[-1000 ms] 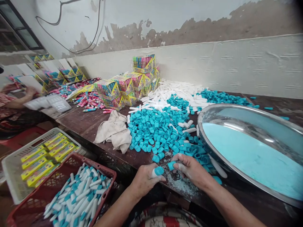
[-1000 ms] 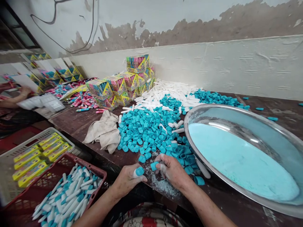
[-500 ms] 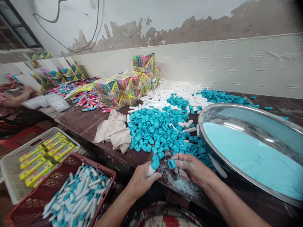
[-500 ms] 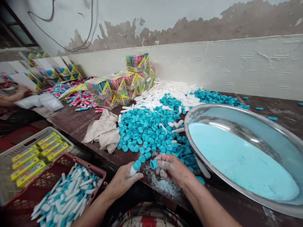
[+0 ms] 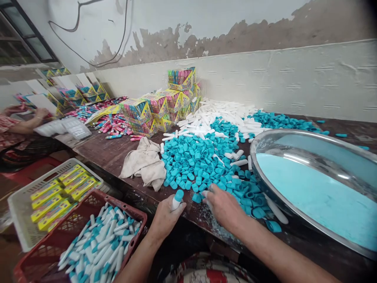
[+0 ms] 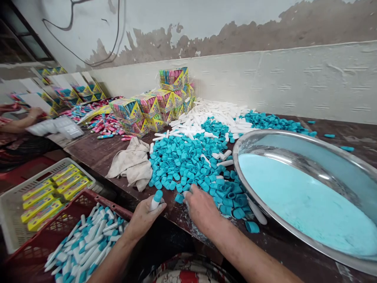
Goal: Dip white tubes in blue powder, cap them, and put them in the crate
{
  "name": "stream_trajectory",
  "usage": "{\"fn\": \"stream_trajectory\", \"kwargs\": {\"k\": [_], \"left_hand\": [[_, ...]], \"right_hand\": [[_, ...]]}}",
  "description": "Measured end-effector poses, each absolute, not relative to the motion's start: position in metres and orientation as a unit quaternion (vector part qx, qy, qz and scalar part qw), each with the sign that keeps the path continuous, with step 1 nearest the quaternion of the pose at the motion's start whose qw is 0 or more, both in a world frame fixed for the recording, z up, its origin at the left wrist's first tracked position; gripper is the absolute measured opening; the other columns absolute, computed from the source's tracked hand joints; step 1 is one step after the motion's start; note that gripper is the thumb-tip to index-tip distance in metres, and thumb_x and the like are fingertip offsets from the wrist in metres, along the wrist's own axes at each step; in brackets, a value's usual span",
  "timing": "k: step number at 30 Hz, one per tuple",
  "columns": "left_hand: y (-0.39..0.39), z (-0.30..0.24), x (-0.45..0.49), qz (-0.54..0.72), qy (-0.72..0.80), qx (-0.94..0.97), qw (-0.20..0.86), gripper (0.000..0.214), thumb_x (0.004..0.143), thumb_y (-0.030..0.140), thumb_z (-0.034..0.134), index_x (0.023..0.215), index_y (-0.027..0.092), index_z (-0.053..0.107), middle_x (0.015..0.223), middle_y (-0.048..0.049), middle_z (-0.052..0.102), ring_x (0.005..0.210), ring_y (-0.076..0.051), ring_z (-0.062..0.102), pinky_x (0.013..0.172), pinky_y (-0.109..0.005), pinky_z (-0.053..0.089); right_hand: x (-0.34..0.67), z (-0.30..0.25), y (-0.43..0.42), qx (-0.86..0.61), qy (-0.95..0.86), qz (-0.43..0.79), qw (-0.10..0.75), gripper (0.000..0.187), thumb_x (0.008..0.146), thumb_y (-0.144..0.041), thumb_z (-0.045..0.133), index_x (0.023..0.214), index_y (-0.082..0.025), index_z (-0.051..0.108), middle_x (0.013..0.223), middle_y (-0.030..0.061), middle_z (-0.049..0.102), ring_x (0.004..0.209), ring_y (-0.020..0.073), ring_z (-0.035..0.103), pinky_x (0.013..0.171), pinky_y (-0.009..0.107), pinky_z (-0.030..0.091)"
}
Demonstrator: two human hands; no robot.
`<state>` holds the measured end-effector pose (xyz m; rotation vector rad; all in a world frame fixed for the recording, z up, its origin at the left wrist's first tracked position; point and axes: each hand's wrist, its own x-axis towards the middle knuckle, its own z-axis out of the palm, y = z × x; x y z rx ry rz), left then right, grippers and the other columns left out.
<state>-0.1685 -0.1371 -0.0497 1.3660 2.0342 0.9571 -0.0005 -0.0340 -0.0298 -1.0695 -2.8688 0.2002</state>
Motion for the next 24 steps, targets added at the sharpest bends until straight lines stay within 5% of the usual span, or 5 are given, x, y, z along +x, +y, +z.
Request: {"fn": "stream_trajectory", "kwargs": {"k": [8,13,17,20,24], "left_hand": [[-0.121,-0.041,-0.161,0.357,0.715,0.527,0.29,0.02,0.074,0.033,0.053,0.074,0.014,0.058,0.067,0.0015,0.056,0.064,-0.013,0.048,0.059,-0.022,0.034],[-0.115,-0.054,-0.154,0.449,0.592,0.446,0.498,0.04,0.067,0.048,0.06,0.083,0.011,0.058,0.05,0.0054,0.046,0.04,-0.006,0.036,0.042,-0.02,0.028],[-0.116,-0.063,-0.146,0.486,0.517,0.371,0.599,0.049,0.06,0.048,0.067,0.087,0.01,0.055,0.044,0.0084,0.039,0.03,-0.003,0.025,0.033,-0.018,0.019],[-0.119,-0.058,-0.144,0.471,0.517,0.406,0.589,0.045,0.064,0.045,0.065,0.089,0.009,0.057,0.043,0.0086,0.038,0.032,-0.004,0.027,0.036,-0.018,0.021],[-0.125,-0.046,-0.142,0.389,0.621,0.538,0.417,0.019,0.07,0.03,0.061,0.079,0.013,0.061,0.061,0.0025,0.055,0.056,-0.01,0.048,0.055,-0.02,0.034]], "right_hand": [[-0.025,-0.03,-0.043,-0.266,-0.962,0.036,0.045,0.017,0.08,-0.012,0.047,0.093,-0.016,0.058,0.099,0.0121,0.054,0.091,0.0236,0.052,0.078,0.035,0.041],[-0.002,-0.031,-0.043,-0.277,-0.926,0.228,0.119,0.025,0.077,-0.012,0.051,0.102,-0.019,0.054,0.095,0.0062,0.058,0.086,0.0188,0.055,0.074,0.029,0.042],[0.011,-0.033,-0.049,-0.336,-0.832,0.402,0.184,0.014,0.073,-0.016,0.057,0.086,-0.019,0.058,0.076,-0.0004,0.061,0.071,0.0146,0.055,0.065,0.024,0.041],[0.019,-0.03,-0.052,-0.335,-0.799,0.451,0.216,0.007,0.076,-0.023,0.052,0.078,-0.018,0.058,0.067,-0.0018,0.059,0.064,0.0135,0.053,0.061,0.023,0.039],[0.032,-0.022,-0.049,-0.345,-0.69,0.6,0.212,0.017,0.076,-0.035,0.052,0.078,-0.018,0.054,0.057,-0.004,0.054,0.045,0.0094,0.043,0.046,0.022,0.034]]}}
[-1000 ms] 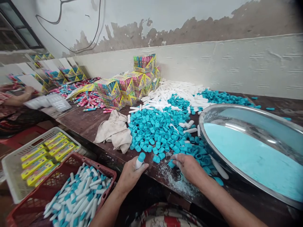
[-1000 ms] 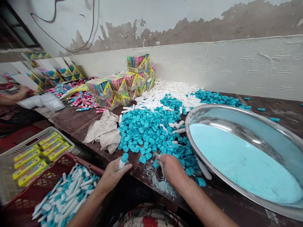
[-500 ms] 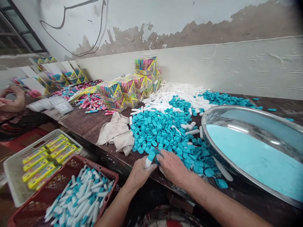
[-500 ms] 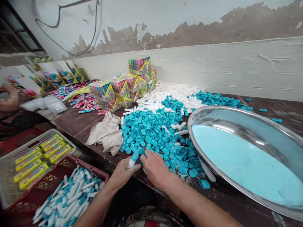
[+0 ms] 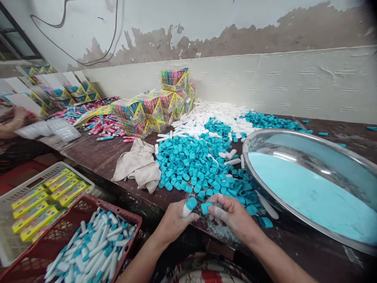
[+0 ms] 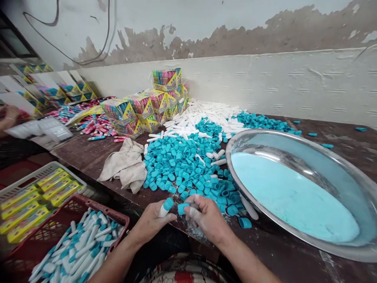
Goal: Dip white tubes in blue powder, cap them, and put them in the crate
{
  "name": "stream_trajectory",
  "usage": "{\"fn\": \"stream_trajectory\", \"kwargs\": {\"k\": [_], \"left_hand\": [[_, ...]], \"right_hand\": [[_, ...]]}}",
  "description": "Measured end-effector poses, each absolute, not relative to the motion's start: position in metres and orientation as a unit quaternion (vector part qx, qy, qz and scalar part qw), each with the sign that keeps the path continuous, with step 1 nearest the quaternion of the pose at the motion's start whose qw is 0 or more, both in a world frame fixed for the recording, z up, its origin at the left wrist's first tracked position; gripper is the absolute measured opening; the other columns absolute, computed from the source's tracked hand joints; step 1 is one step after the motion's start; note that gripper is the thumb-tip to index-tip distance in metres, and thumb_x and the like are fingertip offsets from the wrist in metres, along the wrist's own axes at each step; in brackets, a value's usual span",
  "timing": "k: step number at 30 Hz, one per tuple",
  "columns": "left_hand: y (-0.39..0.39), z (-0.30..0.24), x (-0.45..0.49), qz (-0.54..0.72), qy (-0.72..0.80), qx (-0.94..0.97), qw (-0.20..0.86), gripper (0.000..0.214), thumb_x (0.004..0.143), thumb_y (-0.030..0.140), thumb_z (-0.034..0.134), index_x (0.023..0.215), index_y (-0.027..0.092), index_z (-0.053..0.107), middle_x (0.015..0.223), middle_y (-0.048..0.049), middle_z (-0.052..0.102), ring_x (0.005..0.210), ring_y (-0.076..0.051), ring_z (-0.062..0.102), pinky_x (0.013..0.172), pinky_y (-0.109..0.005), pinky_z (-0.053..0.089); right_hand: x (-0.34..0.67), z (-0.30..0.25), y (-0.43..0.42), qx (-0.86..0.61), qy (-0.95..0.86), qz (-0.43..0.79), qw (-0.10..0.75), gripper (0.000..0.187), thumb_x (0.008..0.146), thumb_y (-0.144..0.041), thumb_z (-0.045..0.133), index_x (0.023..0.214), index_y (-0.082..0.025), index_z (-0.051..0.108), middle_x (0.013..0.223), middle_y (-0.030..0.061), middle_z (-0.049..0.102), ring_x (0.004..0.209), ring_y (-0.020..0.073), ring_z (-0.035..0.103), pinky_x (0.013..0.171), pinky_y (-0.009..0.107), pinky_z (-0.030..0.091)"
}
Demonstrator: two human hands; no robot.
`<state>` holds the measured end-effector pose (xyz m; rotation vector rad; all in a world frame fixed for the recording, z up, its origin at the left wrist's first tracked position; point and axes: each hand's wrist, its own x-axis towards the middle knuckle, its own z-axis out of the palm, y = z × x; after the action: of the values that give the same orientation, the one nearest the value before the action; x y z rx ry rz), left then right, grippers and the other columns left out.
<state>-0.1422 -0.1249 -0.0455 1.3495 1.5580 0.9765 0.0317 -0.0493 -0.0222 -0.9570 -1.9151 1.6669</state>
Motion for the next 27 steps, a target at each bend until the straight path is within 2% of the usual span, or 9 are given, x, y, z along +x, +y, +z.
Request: {"fn": "stream_trajectory", "kwargs": {"k": [3,8,18,24,25,27], "left_hand": [[-0.129,-0.042,-0.138,0.262,0.678,0.605,0.324,0.011,0.073,0.027,0.059,0.072,0.016,0.06,0.068,0.0005,0.062,0.063,-0.013,0.054,0.057,-0.021,0.033],[-0.131,-0.039,-0.128,0.135,0.693,0.652,0.276,0.016,0.075,0.033,0.057,0.075,0.018,0.061,0.071,-0.0021,0.065,0.061,-0.015,0.056,0.051,-0.021,0.03],[-0.13,-0.044,-0.122,0.1,0.659,0.692,0.278,0.023,0.079,0.039,0.052,0.077,0.018,0.062,0.075,-0.0031,0.067,0.064,-0.016,0.059,0.051,-0.021,0.03],[-0.135,-0.047,-0.121,0.134,0.683,0.659,0.285,0.022,0.078,0.039,0.052,0.075,0.018,0.059,0.074,-0.0018,0.066,0.064,-0.015,0.058,0.052,-0.02,0.03],[-0.138,-0.047,-0.125,0.142,0.689,0.649,0.291,0.023,0.078,0.039,0.052,0.075,0.018,0.059,0.073,-0.0012,0.065,0.063,-0.014,0.058,0.052,-0.02,0.03],[-0.15,-0.047,-0.144,0.152,0.712,0.62,0.292,0.022,0.077,0.039,0.052,0.073,0.018,0.058,0.07,0.0004,0.064,0.062,-0.014,0.057,0.052,-0.019,0.031]], "right_hand": [[0.039,-0.017,-0.048,-0.344,-0.644,0.654,0.199,0.022,0.072,-0.038,0.056,0.077,-0.017,0.052,0.055,-0.0043,0.053,0.04,0.0076,0.039,0.042,0.02,0.031],[0.041,-0.016,-0.052,-0.334,-0.658,0.65,0.178,0.02,0.071,-0.036,0.058,0.071,-0.016,0.053,0.054,-0.0043,0.052,0.041,0.0069,0.04,0.041,0.019,0.029],[0.04,-0.027,-0.059,-0.311,-0.622,0.702,0.156,0.018,0.067,-0.032,0.059,0.065,-0.016,0.05,0.049,-0.0047,0.054,0.035,0.0048,0.036,0.036,0.017,0.025],[0.023,-0.037,-0.067,-0.333,-0.668,0.645,0.164,0.007,0.068,-0.023,0.052,0.067,-0.016,0.051,0.047,-0.0065,0.048,0.038,0.0055,0.036,0.038,0.018,0.026],[0.021,-0.036,-0.068,-0.33,-0.677,0.64,0.156,0.006,0.067,-0.022,0.051,0.069,-0.016,0.052,0.049,-0.0063,0.048,0.039,0.0057,0.036,0.039,0.018,0.027],[0.02,-0.035,-0.067,-0.324,-0.679,0.641,0.149,0.018,0.065,-0.022,0.052,0.082,-0.016,0.056,0.055,-0.0057,0.05,0.042,0.0065,0.039,0.042,0.018,0.031]]}}
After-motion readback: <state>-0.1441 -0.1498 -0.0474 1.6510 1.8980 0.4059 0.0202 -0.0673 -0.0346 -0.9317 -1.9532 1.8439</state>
